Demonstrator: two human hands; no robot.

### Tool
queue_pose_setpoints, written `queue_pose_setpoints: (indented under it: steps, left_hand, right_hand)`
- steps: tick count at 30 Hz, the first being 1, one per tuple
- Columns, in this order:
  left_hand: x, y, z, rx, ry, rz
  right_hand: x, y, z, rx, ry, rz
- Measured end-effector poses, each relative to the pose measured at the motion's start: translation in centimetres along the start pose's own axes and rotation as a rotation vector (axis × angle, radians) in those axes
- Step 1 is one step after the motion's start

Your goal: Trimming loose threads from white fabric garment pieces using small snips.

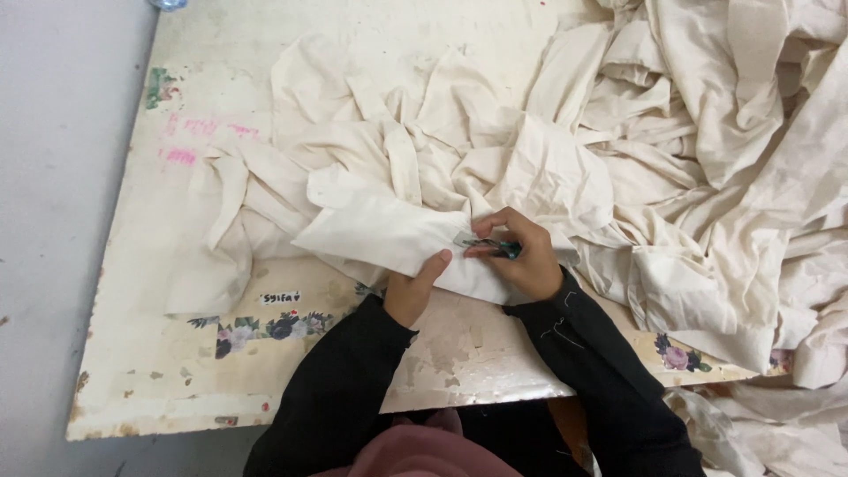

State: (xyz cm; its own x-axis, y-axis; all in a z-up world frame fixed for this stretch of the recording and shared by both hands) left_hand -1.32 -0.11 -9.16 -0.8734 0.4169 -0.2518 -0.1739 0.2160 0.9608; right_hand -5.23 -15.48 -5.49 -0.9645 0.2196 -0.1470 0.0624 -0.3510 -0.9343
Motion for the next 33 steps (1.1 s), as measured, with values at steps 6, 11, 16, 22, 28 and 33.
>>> queue_pose_setpoints:
  steps: [6, 11, 16, 22, 28, 33]
  left_hand:
    - [0.3, -0.4, 0.1, -0.037, -0.036, -0.002]
    - [0.8, -1.6, 0.2, 0.014, -0.025, -0.008]
    - [1.0, -0.7, 0.8, 0.082, 0.039, 0.015]
    - [0.0, 2.1, 0.2, -0.004, 0.002, -0.047]
    - [0.0, 3.4, -0.7, 0.032, -0.059, 0.000]
    - [0.2, 4.1, 0.2, 0.196, 0.086, 0.113]
  right_hand:
    - [0.1, -0.7, -0.5, -0.002, -0.051, -0.116]
    - [0.6, 0.6, -1.0, -0.068, -0.148, -0.146]
    - [0.6, -1.2, -1.1, -0.159, -0.404, -0.175]
    - [0.3, -0.9, -0.6, -0.203, -0.284, -0.096]
    - [0.4, -0.2, 1.1, -0.206, -0.048, -0.118]
    - [1.3, -3.9, 1.8, -0.165, -0.177, -0.120]
Point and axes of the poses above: each hand's wrist, its own x-axis away from the middle knuckle, its own z-axis out of the back of the hand, y = z × x, the point moved 3 cm from there along -x, towards the middle knuckle, and after that the axes turned 13 degrees about -z, right-handed, at the moved point
